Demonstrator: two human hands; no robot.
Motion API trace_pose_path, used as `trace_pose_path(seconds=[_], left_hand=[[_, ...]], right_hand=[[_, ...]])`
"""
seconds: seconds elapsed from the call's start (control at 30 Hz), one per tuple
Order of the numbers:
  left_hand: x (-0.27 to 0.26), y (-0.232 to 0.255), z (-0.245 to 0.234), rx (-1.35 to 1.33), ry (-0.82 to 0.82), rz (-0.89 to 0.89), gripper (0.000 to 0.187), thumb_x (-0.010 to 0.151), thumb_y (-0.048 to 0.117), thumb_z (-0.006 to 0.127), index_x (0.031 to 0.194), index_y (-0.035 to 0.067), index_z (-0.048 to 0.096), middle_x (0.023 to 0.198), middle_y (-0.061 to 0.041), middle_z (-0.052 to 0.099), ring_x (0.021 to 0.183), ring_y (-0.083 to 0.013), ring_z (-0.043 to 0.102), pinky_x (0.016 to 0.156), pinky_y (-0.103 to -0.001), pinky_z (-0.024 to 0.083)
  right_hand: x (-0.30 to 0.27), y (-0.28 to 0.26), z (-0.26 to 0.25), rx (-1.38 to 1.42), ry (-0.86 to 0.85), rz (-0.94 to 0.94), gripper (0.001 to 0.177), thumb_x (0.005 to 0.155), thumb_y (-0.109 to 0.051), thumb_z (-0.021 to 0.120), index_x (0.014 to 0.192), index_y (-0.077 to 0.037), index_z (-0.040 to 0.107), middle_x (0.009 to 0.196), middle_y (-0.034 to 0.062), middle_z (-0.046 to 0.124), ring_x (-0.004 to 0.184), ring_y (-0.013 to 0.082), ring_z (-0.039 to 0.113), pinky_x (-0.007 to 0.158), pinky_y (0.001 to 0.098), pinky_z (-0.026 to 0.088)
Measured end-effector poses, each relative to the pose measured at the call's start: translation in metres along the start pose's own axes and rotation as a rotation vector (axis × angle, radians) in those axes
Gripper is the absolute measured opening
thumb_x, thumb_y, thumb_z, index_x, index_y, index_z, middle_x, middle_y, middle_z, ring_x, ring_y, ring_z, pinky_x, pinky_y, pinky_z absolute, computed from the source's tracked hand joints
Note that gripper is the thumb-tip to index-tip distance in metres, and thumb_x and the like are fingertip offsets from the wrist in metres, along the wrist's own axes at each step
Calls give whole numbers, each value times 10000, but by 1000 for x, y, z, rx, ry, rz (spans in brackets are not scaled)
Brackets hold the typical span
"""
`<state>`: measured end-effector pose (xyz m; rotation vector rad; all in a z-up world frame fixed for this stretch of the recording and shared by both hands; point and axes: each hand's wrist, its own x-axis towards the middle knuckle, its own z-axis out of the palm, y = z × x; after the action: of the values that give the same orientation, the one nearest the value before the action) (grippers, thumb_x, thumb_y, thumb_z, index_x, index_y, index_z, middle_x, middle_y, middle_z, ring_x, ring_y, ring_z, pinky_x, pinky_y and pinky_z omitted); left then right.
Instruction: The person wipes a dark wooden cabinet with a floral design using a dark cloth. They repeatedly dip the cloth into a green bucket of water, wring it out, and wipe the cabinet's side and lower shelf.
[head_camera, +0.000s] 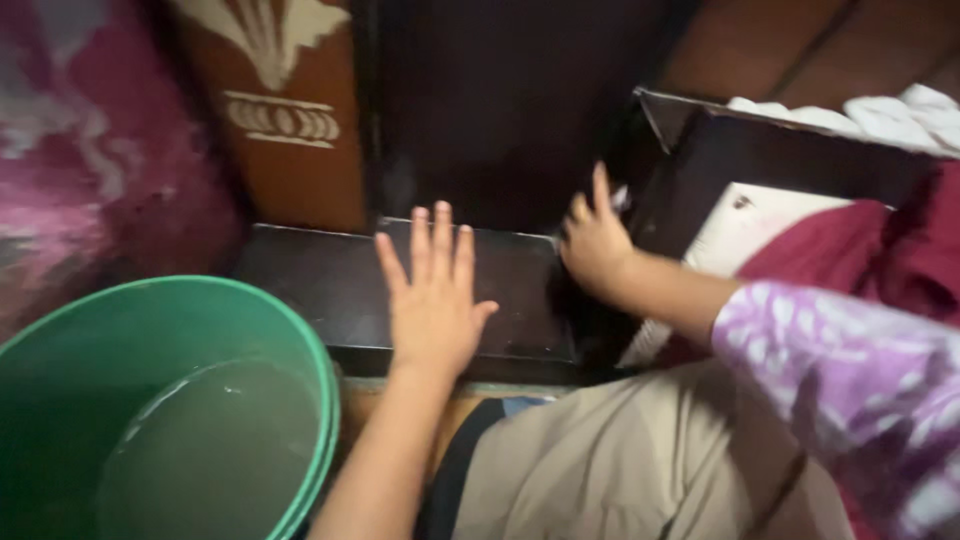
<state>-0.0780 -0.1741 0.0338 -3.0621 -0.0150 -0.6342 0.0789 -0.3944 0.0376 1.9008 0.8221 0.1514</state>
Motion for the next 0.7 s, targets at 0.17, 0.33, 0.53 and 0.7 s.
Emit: trace_pose_path(seconds=[0.17,0.33,0.53,0.7], left_hand=[[-2,-5,6,52,-83,-10,997,826,666,613,1599,128,286,1698,-163,91,1555,-345,22,1170,-692,7],[-9,-7,11,103,-146,-13,1008,825,686,590,1601,130,269,1699,-156,70,1554,-340,3,1165,-686,-4],[-13,-10,13,75,-132,-20,999,824,684,587,1597,127,284,1700,-153,79,1559,-343,7,1174,-685,2],[-17,-11,10,56,-108,-27,1000,821,677,596,1592,117,293,1697,-164,85,1558,-345,10,1172,-690,10]], right_hand=[[8,102,-34,107,181,300,324,939,-324,561,1173,-218,758,1392,127,592,1468,477,356,1019,885,39],[19,97,-17,132,270,350,353,963,-310,529,1196,-164,751,1439,209,538,1463,495,334,1006,873,76],[5,45,-6,2,282,294,486,993,-352,447,1239,-21,703,1458,305,485,1385,519,391,1138,701,180],[-43,-16,-15,143,172,134,456,960,-295,454,1232,-7,681,1488,346,427,1390,550,352,1129,686,208]])
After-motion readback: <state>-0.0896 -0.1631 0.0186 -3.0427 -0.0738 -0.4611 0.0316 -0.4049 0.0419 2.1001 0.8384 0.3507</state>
